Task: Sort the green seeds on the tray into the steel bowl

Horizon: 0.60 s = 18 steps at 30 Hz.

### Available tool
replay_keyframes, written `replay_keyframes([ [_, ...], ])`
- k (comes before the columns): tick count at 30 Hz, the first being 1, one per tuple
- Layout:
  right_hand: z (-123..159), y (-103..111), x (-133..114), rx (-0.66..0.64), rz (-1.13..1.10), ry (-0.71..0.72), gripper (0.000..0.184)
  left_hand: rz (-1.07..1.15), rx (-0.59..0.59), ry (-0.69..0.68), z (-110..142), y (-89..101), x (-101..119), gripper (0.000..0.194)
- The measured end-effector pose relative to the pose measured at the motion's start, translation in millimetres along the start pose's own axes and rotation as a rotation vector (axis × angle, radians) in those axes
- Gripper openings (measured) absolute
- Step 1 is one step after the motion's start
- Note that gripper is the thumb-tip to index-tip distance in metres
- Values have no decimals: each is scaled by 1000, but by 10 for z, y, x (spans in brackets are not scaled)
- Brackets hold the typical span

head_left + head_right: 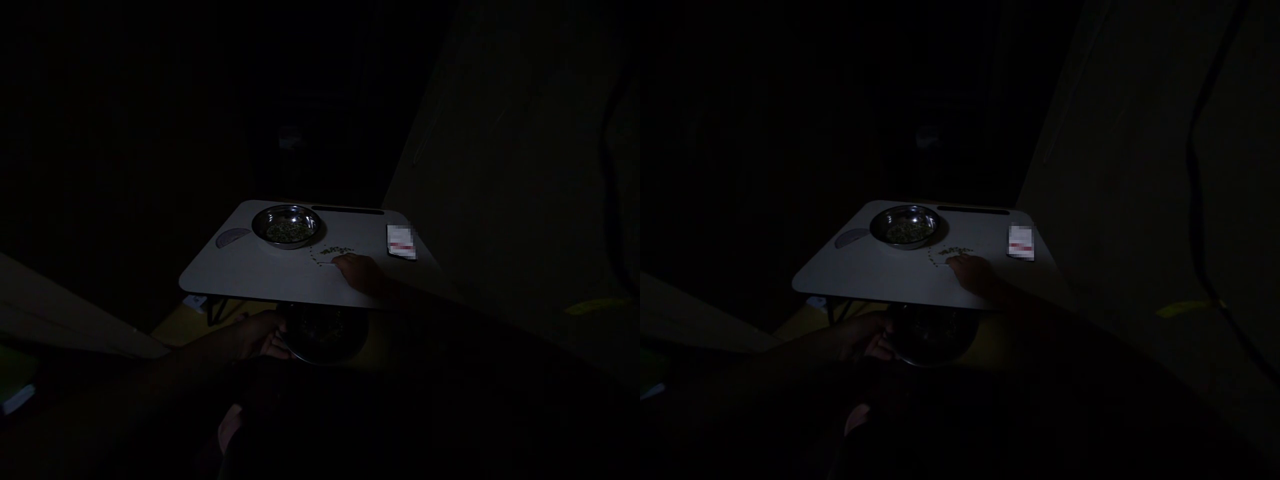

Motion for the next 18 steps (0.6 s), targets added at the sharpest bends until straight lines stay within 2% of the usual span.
replay_keyframes([
  [18, 15, 23, -4, -7, -2, -13, 29, -16, -3, 1, 13, -8, 10, 21],
])
Point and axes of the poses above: each hand's wrist, its own z-axis away from the middle knuckle, its own y-axis out of the back of the hand, x = y × z, the point moved 4 cm from there along -z, towards the middle knuckle, and after that the axes turned 2 degrees about -z, right-handed, at the moved point
